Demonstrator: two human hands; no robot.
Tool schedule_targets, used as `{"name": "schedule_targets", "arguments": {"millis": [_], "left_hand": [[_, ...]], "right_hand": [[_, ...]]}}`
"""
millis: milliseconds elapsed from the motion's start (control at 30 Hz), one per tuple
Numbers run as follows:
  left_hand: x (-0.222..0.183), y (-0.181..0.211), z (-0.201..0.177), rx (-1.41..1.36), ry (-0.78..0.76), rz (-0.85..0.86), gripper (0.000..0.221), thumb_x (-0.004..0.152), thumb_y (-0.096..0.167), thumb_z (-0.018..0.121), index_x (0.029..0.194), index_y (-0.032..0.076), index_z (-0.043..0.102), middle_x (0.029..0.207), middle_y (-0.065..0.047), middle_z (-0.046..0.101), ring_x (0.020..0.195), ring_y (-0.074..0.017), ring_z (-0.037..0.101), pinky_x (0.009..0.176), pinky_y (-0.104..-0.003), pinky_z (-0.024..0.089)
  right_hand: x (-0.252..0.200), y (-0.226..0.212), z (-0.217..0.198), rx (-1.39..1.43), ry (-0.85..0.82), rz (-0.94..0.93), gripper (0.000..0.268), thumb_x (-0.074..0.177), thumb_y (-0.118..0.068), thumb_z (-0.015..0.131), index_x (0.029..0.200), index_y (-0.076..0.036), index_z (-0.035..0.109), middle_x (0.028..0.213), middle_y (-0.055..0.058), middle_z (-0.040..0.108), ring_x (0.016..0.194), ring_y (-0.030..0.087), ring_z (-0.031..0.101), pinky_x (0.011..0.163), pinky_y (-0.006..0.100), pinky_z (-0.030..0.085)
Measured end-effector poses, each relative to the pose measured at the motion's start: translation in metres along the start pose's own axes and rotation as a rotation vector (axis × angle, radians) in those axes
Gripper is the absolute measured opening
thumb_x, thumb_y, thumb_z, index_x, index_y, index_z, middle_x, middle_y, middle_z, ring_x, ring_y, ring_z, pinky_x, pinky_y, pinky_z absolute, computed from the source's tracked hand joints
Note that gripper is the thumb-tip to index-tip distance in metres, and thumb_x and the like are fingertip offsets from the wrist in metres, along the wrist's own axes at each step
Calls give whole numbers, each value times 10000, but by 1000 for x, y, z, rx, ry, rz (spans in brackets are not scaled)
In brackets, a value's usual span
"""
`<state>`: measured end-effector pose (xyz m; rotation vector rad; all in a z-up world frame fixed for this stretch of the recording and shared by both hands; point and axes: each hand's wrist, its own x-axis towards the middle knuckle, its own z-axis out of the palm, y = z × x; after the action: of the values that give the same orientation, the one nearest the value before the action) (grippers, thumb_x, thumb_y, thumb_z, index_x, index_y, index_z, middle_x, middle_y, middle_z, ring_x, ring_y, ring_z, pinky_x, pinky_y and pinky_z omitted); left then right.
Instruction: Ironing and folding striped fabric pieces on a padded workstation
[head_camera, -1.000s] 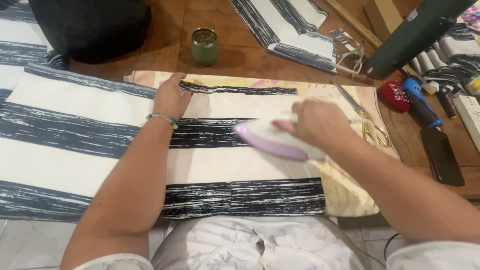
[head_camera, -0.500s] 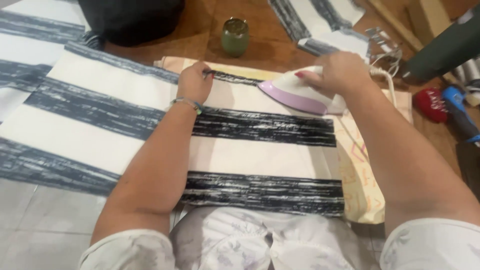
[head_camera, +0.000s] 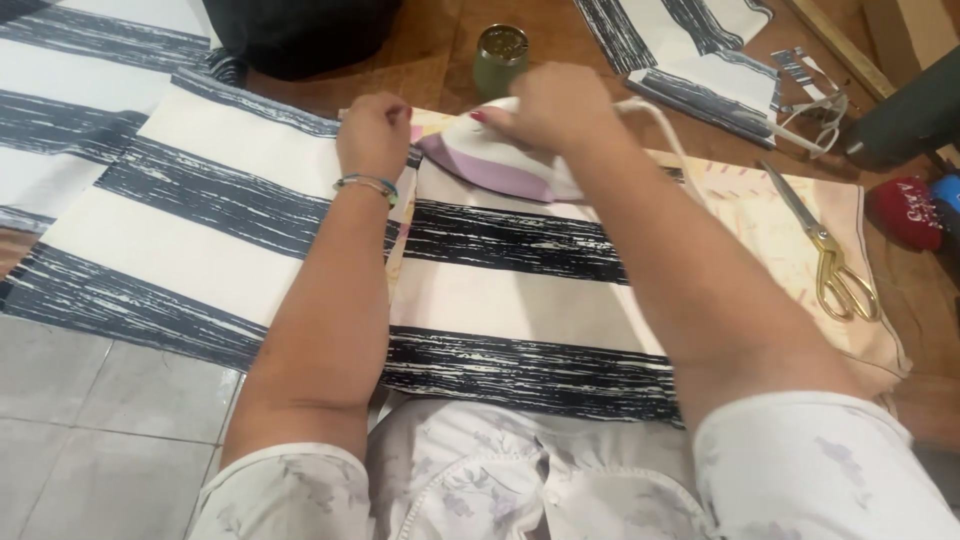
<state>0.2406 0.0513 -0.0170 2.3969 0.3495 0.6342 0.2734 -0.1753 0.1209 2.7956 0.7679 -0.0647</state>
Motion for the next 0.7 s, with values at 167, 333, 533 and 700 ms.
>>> {"name": "schedule_targets", "arguments": {"millis": [167, 333, 533, 700], "left_hand": [[9, -34, 23, -10, 136, 93, 124, 931, 191, 681, 1001, 166, 780, 987, -111, 677, 873, -318, 661, 753, -473, 530], [1, -2, 19, 162, -86, 209, 194, 976, 330, 732, 873, 166, 745, 835, -48, 742, 946, -348, 633, 962, -548, 368], [7, 6, 53, 667, -237, 187, 720, 984, 795, 543, 1024, 91, 690, 845, -89, 728, 907, -325, 627, 788, -483, 458], [-5, 34, 34, 356, -260, 256, 392, 993, 417, 728, 717, 168, 604, 720, -48, 663, 779, -315, 621, 814, -478, 453]], "right_hand": [[-1, 3, 2, 85, 42, -25, 780, 1021, -781, 455, 870, -67, 729, 907, 133, 714, 827, 373, 691, 683, 489, 527], [-43, 75, 13, 71, -115, 157, 879, 1005, -873, 384, 516, -209, 688, 579, 4, 686, 660, 285, 711, 725, 430, 527], [-113, 168, 25, 141, -255, 279, 708, 994, -760, 472, 754, -141, 716, 757, 113, 752, 808, 306, 714, 804, 429, 515], [-124, 202, 46, 81, -281, 286, 685, 971, -762, 439, 987, -157, 761, 862, 153, 752, 889, 318, 692, 735, 425, 509]]}}
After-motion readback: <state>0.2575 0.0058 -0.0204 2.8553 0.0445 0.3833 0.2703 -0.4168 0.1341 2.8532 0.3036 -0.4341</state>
